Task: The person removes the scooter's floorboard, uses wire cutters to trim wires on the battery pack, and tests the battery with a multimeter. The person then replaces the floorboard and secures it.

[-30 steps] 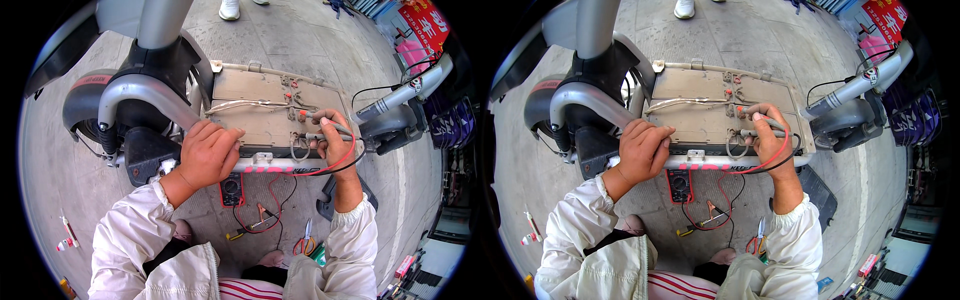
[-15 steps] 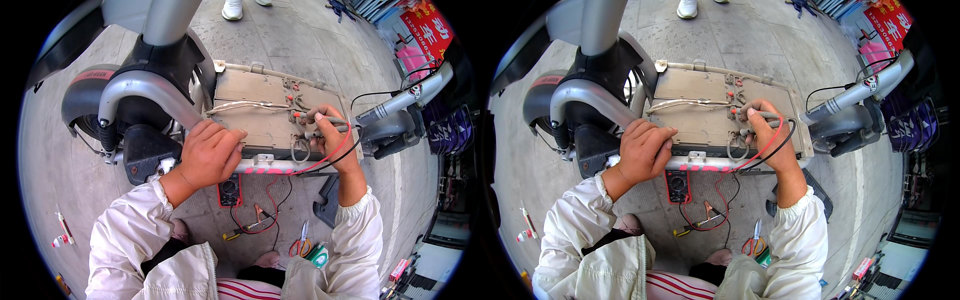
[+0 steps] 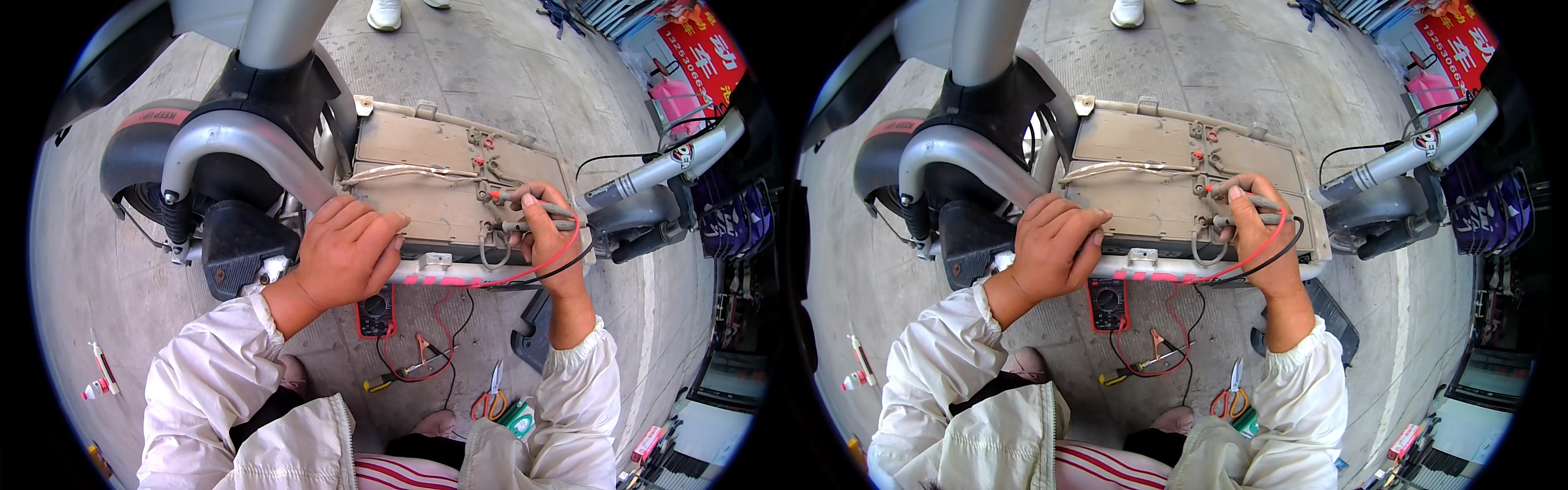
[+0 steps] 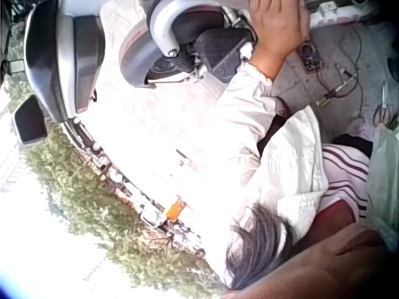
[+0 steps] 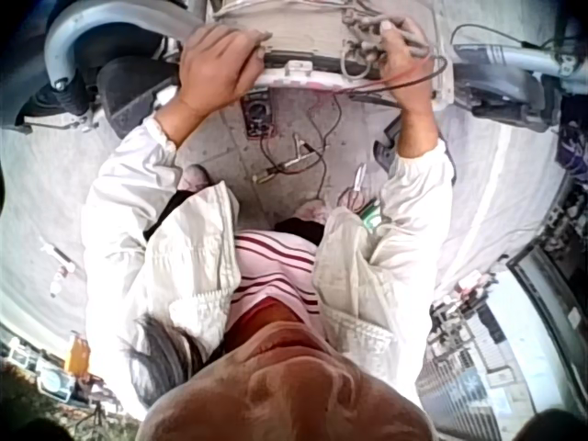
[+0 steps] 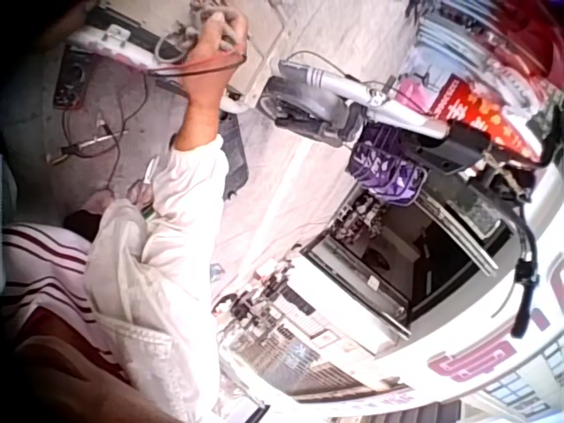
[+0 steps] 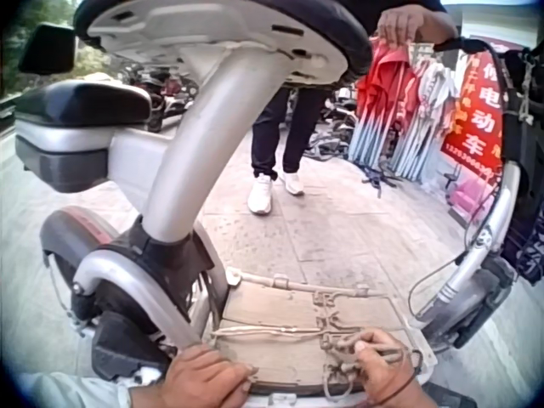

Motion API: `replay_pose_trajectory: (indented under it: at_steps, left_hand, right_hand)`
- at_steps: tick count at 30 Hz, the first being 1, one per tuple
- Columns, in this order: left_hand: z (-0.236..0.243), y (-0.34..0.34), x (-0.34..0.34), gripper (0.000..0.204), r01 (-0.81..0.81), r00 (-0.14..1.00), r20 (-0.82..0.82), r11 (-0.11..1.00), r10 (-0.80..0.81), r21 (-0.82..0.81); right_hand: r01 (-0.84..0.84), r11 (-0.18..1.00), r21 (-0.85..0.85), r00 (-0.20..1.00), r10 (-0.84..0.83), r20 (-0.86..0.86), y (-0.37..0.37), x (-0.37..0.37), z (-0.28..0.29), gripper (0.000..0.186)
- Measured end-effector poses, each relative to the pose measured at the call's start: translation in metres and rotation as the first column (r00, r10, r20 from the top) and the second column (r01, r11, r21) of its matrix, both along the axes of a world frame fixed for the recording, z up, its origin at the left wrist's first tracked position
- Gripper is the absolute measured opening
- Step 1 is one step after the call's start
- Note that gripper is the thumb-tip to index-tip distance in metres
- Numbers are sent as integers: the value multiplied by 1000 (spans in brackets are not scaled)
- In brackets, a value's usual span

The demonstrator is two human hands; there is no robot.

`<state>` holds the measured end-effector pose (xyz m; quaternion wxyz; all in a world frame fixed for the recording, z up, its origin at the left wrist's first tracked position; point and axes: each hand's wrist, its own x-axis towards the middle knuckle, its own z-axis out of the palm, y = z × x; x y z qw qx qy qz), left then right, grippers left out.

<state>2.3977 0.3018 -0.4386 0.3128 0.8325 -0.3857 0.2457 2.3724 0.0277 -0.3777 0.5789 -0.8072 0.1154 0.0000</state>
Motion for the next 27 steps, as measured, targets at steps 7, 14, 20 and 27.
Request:
replay_pose_trajectory:
  at_steps: [7, 14, 20, 27]
  left_hand:
    - [1, 1, 0, 26, 19, 1000, -15, 1000, -19, -20]
    - [0, 0, 0, 27, 17, 1000, -23, 1000, -17, -24]
    - [-1, 0, 0, 27, 22, 999, -33, 1000, -22, -17]
    - [0, 0, 1, 27, 10, 1000, -6, 1000, -10, -7]
  right_hand:
    - [-22, 1000, 22, 997, 24, -69, -7, 11, 5, 21]
    - [23, 999, 46, 998, -20, -53, -7, 11, -1, 21]
    - [17, 1000, 3, 999, -17, -42, -6, 10, 0, 21]
    - [5, 1000, 28, 997, -3, -72, -9, 10, 1, 20]
